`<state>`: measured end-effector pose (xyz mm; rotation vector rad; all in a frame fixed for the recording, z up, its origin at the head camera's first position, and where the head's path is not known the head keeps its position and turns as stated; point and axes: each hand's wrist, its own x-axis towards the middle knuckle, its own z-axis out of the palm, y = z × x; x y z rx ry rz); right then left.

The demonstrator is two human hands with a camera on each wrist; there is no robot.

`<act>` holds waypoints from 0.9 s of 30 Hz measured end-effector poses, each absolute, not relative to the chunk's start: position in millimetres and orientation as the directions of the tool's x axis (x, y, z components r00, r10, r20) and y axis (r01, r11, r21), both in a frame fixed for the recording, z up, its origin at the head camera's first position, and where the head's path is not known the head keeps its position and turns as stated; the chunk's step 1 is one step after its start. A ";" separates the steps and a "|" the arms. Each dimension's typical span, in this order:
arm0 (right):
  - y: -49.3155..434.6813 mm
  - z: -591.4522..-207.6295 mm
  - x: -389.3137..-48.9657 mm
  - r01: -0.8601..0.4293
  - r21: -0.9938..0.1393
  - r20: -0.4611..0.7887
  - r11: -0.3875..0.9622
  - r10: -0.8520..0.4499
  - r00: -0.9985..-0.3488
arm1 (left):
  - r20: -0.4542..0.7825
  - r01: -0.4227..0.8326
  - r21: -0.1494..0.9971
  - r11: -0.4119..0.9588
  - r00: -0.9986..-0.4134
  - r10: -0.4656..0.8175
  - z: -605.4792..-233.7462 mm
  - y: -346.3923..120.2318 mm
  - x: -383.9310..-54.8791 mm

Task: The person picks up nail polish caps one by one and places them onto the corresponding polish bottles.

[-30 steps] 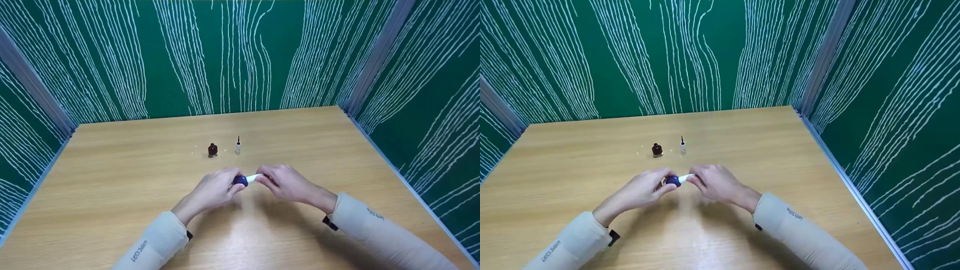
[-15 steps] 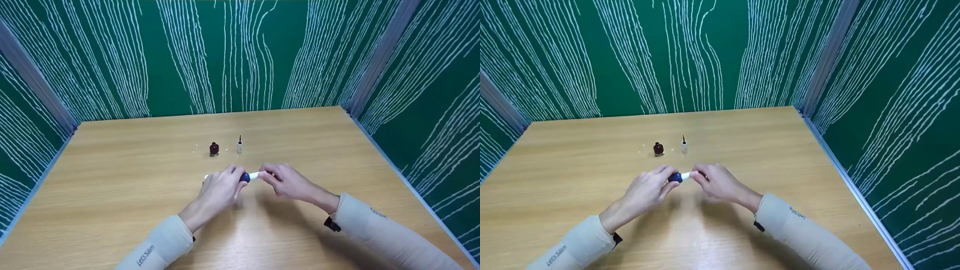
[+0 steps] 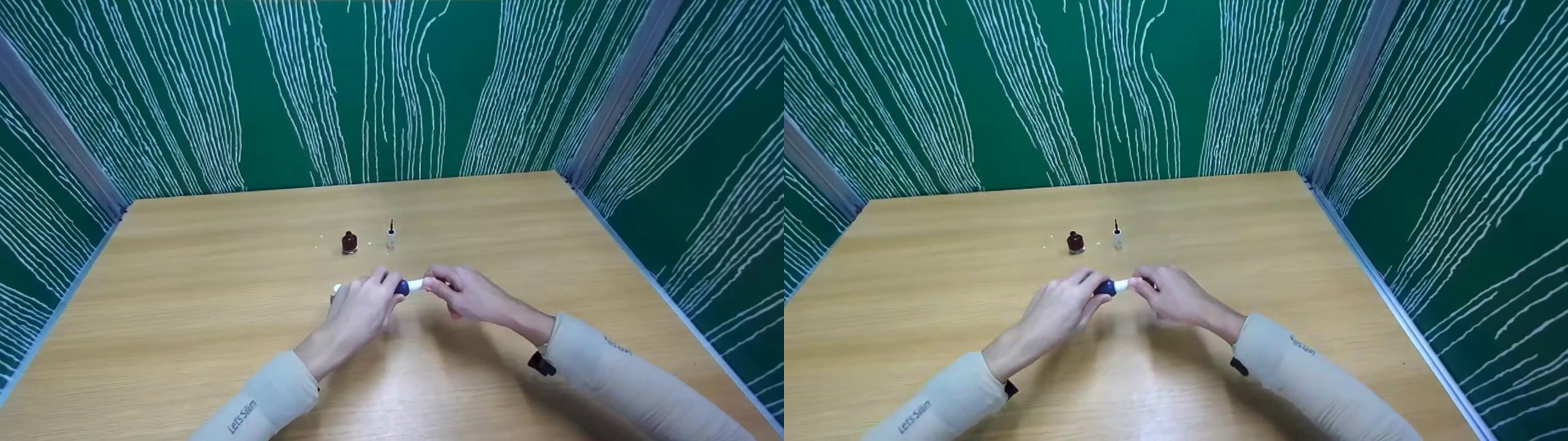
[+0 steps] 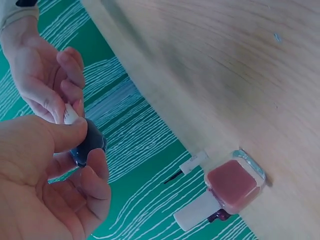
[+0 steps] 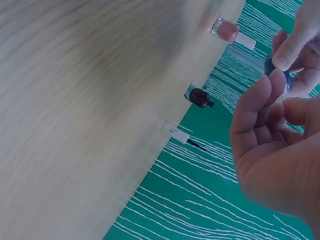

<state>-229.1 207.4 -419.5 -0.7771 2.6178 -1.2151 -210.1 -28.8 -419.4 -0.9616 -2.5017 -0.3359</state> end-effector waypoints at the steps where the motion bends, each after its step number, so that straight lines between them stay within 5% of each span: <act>1: 207.2 -419.4 -229.2 -0.385 -0.749 0.071 0.539 -0.512 -0.856 | 0.477 0.684 0.077 0.726 -0.664 0.575 -419.6 -29.6 -210.9; 14: 200.8 -416.0 -225.6 -0.401 -0.685 0.062 0.608 -0.500 -0.864 | 0.262 0.619 0.437 0.653 -0.782 0.566 -412.1 -40.7 -218.9; 27: 199.2 -413.0 -230.6 -0.408 -0.695 0.056 0.592 -0.521 -0.851 | 0.319 0.645 0.376 0.666 -0.764 0.561 -416.5 -37.4 -215.1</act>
